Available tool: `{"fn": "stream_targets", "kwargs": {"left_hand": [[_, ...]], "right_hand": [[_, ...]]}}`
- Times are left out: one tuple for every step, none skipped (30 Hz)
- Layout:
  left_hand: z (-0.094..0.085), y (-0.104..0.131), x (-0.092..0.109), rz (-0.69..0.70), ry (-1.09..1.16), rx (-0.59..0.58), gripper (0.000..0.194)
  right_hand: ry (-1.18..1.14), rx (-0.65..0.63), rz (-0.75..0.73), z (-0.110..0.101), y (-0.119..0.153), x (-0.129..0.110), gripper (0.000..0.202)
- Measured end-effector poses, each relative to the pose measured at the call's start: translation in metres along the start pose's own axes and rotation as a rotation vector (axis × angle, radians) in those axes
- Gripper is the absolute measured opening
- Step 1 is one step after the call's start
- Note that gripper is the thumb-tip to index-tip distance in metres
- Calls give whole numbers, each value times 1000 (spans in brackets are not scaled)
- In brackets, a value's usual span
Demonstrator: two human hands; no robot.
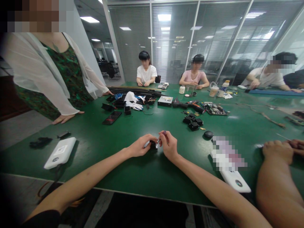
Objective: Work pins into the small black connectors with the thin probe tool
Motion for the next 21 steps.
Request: {"fn": "stream_targets", "kwargs": {"left_hand": [[0,0,0,2,2,-1,40],[0,0,0,3,3,-1,40],[0,0,0,4,3,0,41],[-1,0,0,4,2,1,41],[-1,0,0,4,2,0,41],[-2,0,0,3,2,-2,42],[-2,0,1,4,2,-5,42],[-2,0,1,5,2,-8,41],[-3,0,1,6,1,-9,41],[-3,0,1,7,-1,-9,41],[-3,0,2,9,-4,-8,41],[-3,0,2,11,-8,-8,40],[-3,0,2,13,-12,-8,40],[-3,0,2,15,-16,-8,40],[-3,0,2,18,-21,-8,40],[-4,0,2,20,-27,-9,40],[-4,0,2,22,-32,-8,41],[-4,0,2,24,-37,-8,41],[-4,0,2,26,-40,-9,42],[-4,0,2,27,-41,-10,42],[-4,0,2,28,-42,-10,43]], "right_hand": [[-2,-2,-1,0,0,0,22],[-4,-2,-2,0,0,0,22],[-5,1,-3,1,0,0,22],[-6,7,-3,1,0,0,23],[-5,13,-2,1,0,-1,24],[-4,18,-1,1,0,-1,24],[-4,22,-2,2,0,-1,25],[-5,22,-3,2,0,-2,25],[-7,19,-6,2,0,-2,24],[-8,16,-8,2,-1,-2,24],[-8,14,-9,2,-1,-2,23],[-7,13,-8,2,-1,-2,23],[-4,13,-6,2,-1,-2,24],[-1,13,-3,2,-1,-1,24],[1,14,0,2,-1,-1,25],[2,15,2,2,0,-1,25],[1,16,1,2,0,-1,25],[-2,15,1,3,0,-2,25],[-4,15,-1,3,0,-2,25],[-4,15,-3,3,0,-2,25],[-5,14,-5,3,0,-2,24]]}}
Point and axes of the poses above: each hand's wrist, its own y-axis away from the middle knuckle, its own z-axis out of the palm, x = y × z, the point moved 1 cm from there along -y, towards the middle knuckle, and after that the axes turned 15 degrees about -y, right-handed, at the moved point
